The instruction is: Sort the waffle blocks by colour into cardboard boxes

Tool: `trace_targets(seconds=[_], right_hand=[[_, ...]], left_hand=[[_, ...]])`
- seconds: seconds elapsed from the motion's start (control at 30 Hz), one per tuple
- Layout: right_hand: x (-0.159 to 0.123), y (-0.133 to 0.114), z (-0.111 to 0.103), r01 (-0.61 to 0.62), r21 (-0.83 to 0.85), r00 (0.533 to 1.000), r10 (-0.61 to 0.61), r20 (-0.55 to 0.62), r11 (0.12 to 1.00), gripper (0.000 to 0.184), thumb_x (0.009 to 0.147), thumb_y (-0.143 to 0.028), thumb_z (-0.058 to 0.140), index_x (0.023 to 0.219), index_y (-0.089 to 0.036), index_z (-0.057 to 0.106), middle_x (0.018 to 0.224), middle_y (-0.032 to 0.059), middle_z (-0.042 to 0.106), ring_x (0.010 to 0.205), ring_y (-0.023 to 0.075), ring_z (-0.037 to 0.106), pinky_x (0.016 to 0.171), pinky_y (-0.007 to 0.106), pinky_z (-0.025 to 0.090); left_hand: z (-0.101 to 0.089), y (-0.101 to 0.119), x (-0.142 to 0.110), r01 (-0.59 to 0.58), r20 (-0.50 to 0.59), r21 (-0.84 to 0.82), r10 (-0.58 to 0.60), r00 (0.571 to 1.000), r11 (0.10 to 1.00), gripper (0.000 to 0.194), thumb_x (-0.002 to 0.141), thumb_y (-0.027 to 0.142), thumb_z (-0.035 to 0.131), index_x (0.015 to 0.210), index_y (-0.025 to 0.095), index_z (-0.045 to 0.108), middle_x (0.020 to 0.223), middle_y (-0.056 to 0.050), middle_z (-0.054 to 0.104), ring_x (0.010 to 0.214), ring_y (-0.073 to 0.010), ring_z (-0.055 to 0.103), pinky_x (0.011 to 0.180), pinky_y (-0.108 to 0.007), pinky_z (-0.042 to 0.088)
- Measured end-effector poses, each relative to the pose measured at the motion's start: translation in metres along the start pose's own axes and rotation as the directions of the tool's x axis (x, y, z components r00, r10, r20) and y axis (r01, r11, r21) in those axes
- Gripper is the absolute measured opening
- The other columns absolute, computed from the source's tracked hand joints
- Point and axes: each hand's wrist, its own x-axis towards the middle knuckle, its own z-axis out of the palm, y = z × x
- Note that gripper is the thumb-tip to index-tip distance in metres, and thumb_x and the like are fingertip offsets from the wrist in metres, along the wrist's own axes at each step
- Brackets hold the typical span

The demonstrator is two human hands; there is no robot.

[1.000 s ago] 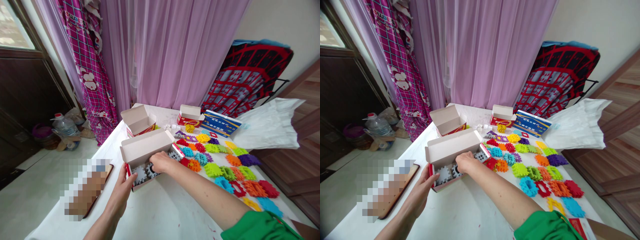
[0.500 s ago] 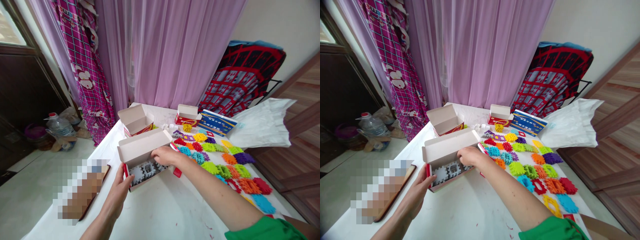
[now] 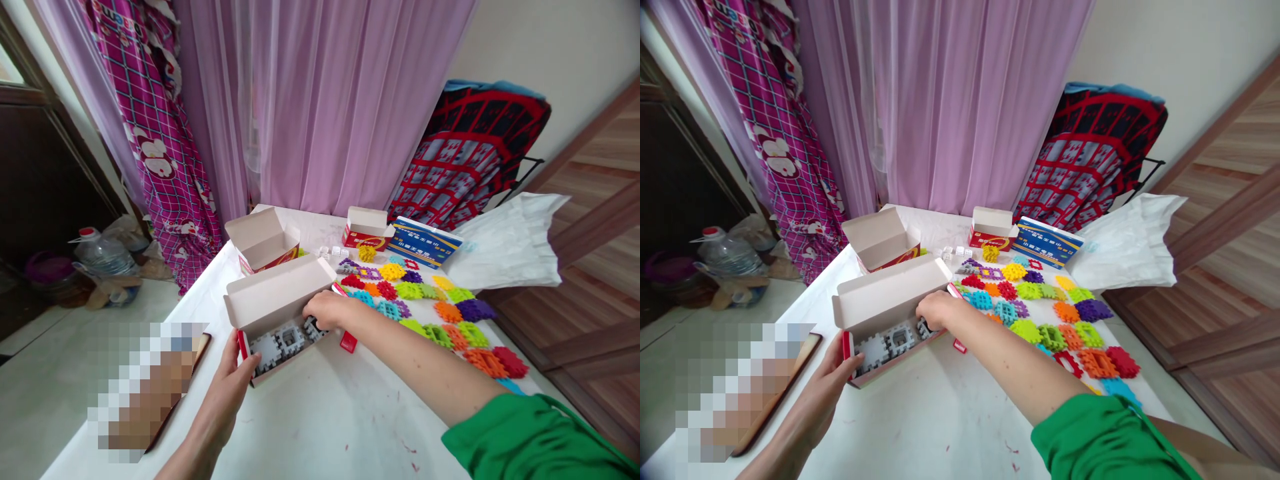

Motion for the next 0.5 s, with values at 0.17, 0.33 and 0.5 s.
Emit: trace_targets(seconds=[0.17, 0.33, 0.5], right_hand=[[0.007, -0.002, 0.006, -0.027, 0.000, 1.000, 0.027, -0.008, 1.000, 0.040, 0.076, -0.011, 0.059, 0.113, -0.019, 0.070, 0.113, 0.0128, 0.070, 0.108, 0.0271, 0.064, 0.086, 0.031, 0.049], [0.008, -0.003, 0.007, -0.025, 0.036, 0.999, 0.026, -0.034, 0.999, 0.040, 0.076, -0.009, 0.058, 0.112, -0.020, 0.070, 0.113, 0.0124, 0.070, 0.108, 0.0262, 0.064, 0.086, 0.031, 0.049], [0.010, -0.004, 0.012, -0.051, 0.062, 0.996, 0.055, -0.066, 0.997, 0.037, 0.076, -0.009, 0.059, 0.111, -0.016, 0.071, 0.111, 0.0150, 0.070, 0.107, 0.0266, 0.064, 0.086, 0.031, 0.049]], left_hand=[[0.000, -0.001, 0.001, -0.004, 0.012, 0.003, 0.004, 1.000, 1.000, 0.068, 0.082, 0.033, 0.059, 0.145, 0.032, 0.034, 0.156, 0.000, 0.033, 0.142, -0.0225, 0.031, 0.116, -0.038, 0.022], [0.000, 0.000, 0.001, -0.012, 0.042, -0.002, 0.012, 0.999, 1.000, 0.068, 0.082, 0.033, 0.059, 0.145, 0.032, 0.033, 0.152, -0.002, 0.040, 0.136, -0.0232, 0.041, 0.113, -0.038, 0.028], [0.000, -0.001, 0.002, -0.025, 0.039, 0.010, 0.025, 0.999, 1.000, 0.066, 0.082, 0.033, 0.059, 0.144, 0.033, 0.035, 0.152, -0.002, 0.040, 0.135, -0.0238, 0.042, 0.113, -0.040, 0.029]])
